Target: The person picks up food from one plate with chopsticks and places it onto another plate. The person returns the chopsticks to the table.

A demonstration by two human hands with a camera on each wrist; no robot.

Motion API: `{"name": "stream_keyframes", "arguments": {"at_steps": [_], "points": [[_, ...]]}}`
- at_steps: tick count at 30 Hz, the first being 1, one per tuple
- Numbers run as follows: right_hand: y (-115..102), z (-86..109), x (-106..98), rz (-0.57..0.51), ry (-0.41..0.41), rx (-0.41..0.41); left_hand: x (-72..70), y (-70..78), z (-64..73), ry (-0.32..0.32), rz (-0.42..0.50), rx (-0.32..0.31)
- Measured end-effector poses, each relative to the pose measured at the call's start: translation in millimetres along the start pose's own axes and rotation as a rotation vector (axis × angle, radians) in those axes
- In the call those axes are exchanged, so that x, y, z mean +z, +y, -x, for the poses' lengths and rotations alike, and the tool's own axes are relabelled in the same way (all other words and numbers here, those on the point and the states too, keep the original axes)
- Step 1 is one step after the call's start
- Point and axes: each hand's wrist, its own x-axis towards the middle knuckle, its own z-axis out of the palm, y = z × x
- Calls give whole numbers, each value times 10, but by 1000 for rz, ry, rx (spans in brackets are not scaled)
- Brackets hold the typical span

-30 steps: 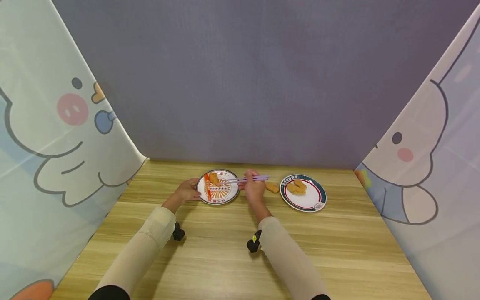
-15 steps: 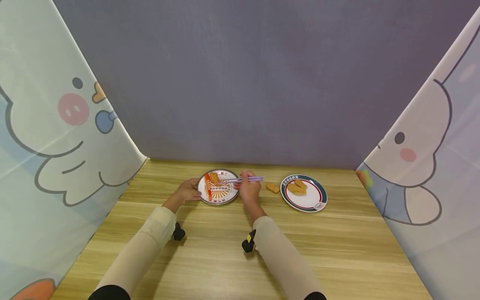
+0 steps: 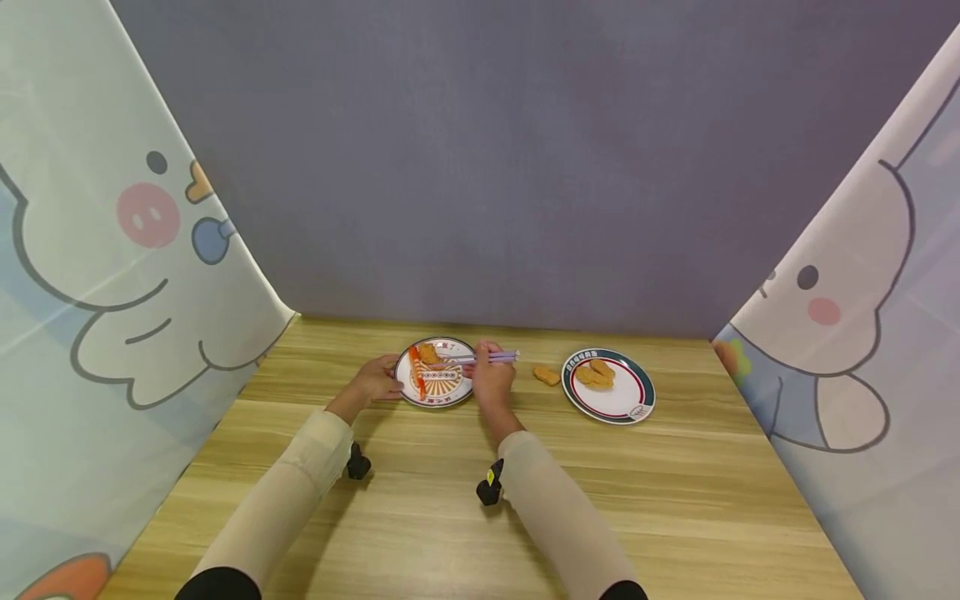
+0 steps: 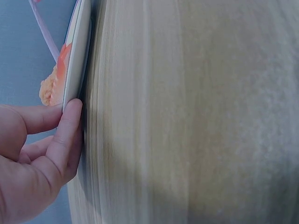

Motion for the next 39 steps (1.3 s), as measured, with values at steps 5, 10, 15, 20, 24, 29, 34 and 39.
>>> {"name": "stream_keyframes", "arguments": {"at_steps": [5,10,15,20,24,29,34,39], "points": [[4,-22,32,-7,34,-18,1,-1,-7,-7,6,4],[3,-35,21,-20,93,-22,7,-5,-14,-7,14,8],[0,-34,-20,-56,113,-12,9,0,-11,-3,-6,10],[-24,-26,-62,-82,121,14,10,-2,-14,2,-9,7],[-60,-20,-99,-129,115,22,12,-9,-12,1,-7,8],[-84,-25,-141,-144,111,29,7,-5,1,0,-5,3],[-86,-44,-187,-142,113,30,-1,-11,-3,-5,-20,7],[-90,-64,-249,-132,108,12,0,-10,-5,-7,-25,7]]}}
